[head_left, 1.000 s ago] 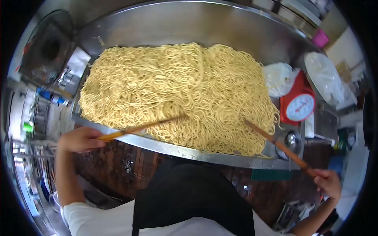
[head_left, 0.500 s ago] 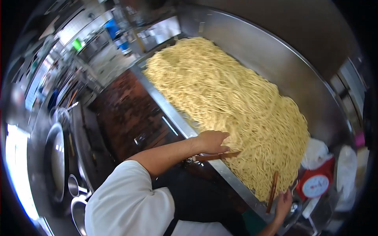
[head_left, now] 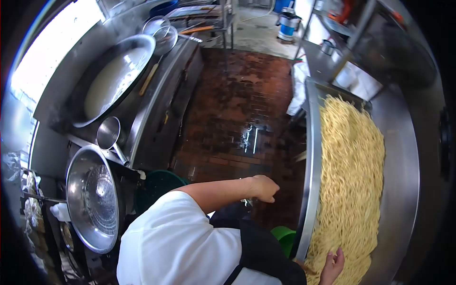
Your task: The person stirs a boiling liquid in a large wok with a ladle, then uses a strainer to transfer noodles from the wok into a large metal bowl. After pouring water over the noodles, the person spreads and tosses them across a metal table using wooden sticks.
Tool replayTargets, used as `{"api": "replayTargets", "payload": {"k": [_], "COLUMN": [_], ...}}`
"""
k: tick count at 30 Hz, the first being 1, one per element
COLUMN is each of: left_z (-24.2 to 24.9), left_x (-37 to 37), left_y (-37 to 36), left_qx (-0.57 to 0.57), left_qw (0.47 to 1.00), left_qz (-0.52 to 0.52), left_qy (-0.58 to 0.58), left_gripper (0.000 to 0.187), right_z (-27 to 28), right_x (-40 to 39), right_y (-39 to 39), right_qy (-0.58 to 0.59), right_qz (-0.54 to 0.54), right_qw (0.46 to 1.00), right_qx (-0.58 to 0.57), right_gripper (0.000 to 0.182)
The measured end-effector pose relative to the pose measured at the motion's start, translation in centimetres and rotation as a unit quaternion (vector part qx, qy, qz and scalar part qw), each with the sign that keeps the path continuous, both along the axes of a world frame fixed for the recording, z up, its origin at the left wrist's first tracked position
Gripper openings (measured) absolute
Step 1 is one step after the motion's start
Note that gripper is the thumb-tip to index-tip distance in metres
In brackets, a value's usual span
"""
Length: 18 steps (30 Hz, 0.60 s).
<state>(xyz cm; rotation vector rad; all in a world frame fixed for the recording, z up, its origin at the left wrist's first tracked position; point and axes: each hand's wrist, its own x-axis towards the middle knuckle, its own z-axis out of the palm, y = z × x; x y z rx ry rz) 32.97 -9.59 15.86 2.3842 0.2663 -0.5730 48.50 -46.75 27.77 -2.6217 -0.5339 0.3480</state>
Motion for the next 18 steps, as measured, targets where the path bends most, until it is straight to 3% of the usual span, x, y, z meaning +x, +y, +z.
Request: {"api": "replayTargets", "payload": {"k": [3,6,8,11,14,18], "left_z": [-1.8,-1.8,-1.7,-1.5,-1.3,-0.8], "left_x": [-4.4,-8.7,-12.1,-17.4,-22.9,-29.5], "left_y": [6.2,11.7,14.4,16.4,16.6,14.1], "left_qx": [0.014,0.007,0.009,-0.006,-0.017,-0.037], "left_qw": [0.995,0.991,0.986,0.956,0.902,0.82], "left_qz": [0.031,0.042,0.14,0.289,0.43,0.563], "left_qy": [0.09,0.125,0.089,0.052,0.036,0.094], "left_gripper": [0.047,0.046,0.045,0.048,0.041,0.052], "right_z": [-6.5,-6.8,-6.7,-6.9,-8.3,-10.0], "right_x": [3.7,3.0,1.9,1.0,0.0,-3.1], "right_y": [5.3,16.1,23.5,33.6,43.0,54.2], "right_qy": [0.042,0.099,0.17,0.169,0.192,0.154], "right_qz": [0.072,0.161,0.229,0.341,0.417,0.563], "right_qw": [0.994,0.981,0.958,0.925,0.886,0.807], "right_qx": [0.066,0.042,0.041,-0.011,-0.066,-0.093], "right_gripper": [0.05,0.048,0.05,0.05,0.049,0.05]}}
